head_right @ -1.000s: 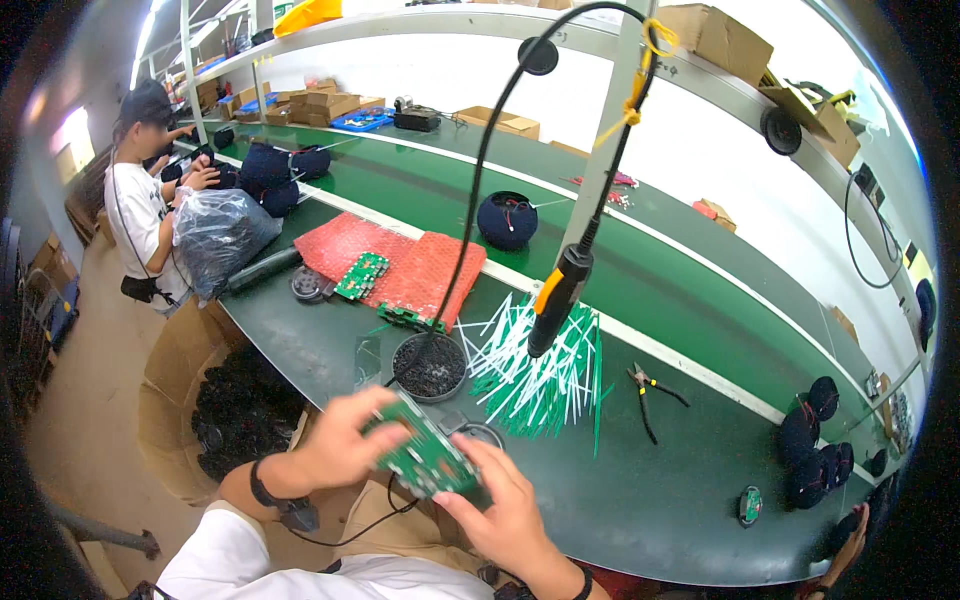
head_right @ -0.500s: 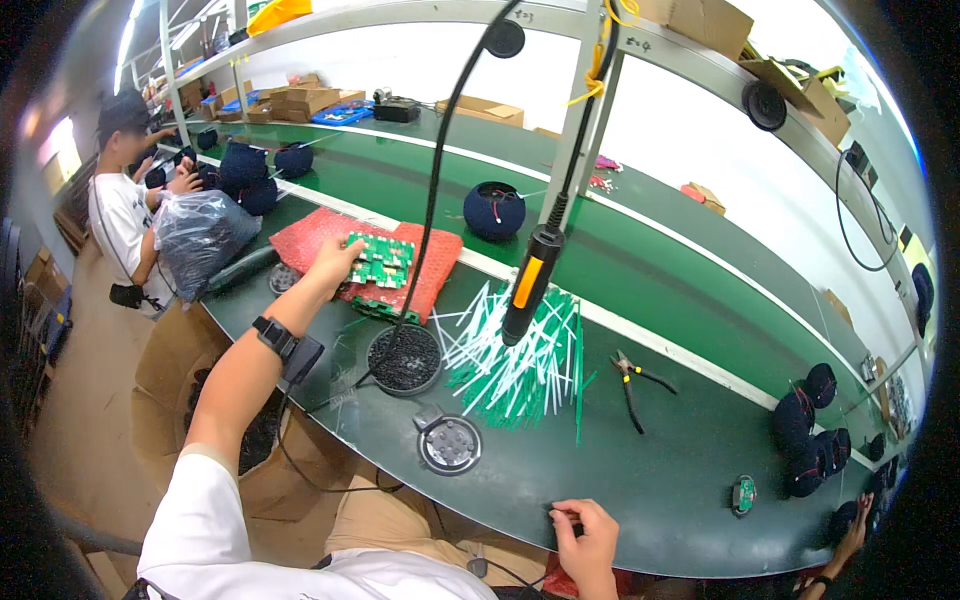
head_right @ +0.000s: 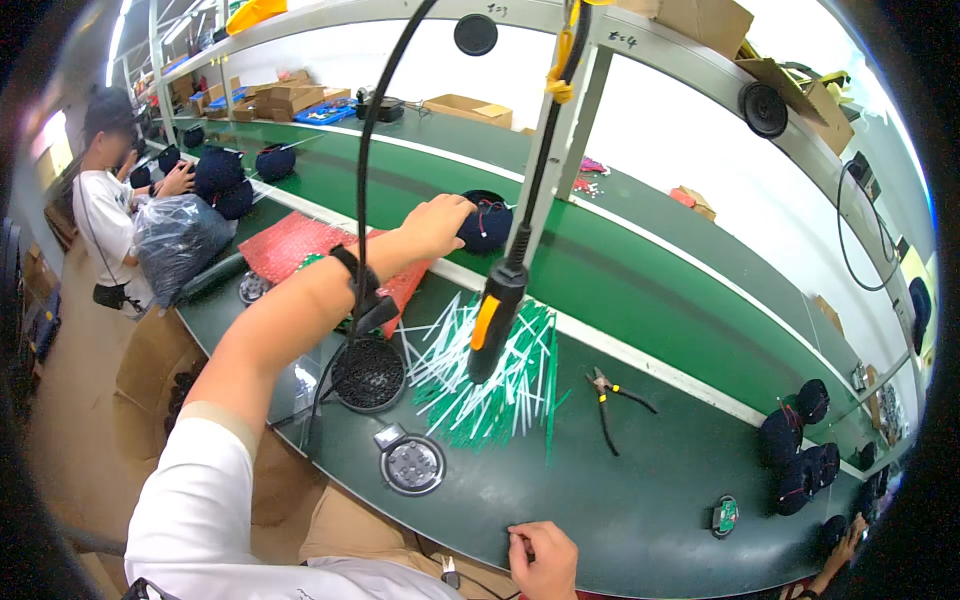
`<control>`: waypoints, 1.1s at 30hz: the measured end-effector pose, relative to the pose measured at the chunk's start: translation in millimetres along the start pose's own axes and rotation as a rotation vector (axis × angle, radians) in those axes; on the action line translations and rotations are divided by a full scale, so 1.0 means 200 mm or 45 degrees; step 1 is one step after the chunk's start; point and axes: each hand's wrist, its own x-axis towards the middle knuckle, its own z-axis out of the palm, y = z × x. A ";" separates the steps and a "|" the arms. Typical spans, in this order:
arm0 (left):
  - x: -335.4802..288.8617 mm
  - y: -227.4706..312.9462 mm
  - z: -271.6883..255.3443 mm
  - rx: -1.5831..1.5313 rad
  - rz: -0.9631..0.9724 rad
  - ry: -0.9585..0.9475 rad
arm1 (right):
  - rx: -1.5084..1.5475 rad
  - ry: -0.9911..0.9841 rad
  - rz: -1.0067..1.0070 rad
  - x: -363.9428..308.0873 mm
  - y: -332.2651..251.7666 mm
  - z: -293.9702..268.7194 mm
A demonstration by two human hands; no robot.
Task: Assembling electronic components by trimming wires with pliers and securing a circuit board into a plastic housing using an electric screwdriver.
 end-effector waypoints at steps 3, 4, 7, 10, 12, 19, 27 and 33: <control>0.14 0.02 0.14 0.066 0.037 -0.026 | 0.008 0.009 -0.026 0.02 -0.01 -0.01; 0.16 0.01 0.17 0.116 0.071 -0.025 | 0.006 0.015 -0.007 0.02 -0.01 -0.01; 0.17 0.00 0.24 0.256 0.100 -0.011 | -0.005 0.038 -0.025 0.01 0.00 -0.01; 0.11 -0.01 0.20 0.115 0.131 0.170 | 0.043 -0.059 0.066 -0.01 0.02 -0.02; 0.04 -0.03 0.11 0.044 0.082 0.236 | 0.062 -0.045 0.086 -0.01 0.04 0.00; -0.56 -0.20 -0.52 -0.103 -0.018 0.647 | 0.100 -0.025 0.114 -0.02 0.05 0.01; -1.68 0.11 -1.06 -0.174 -0.118 0.549 | -0.160 0.075 0.076 0.29 0.23 -0.18; -1.91 0.52 -1.04 -0.370 0.285 0.301 | -1.099 0.128 0.065 0.63 0.66 -0.17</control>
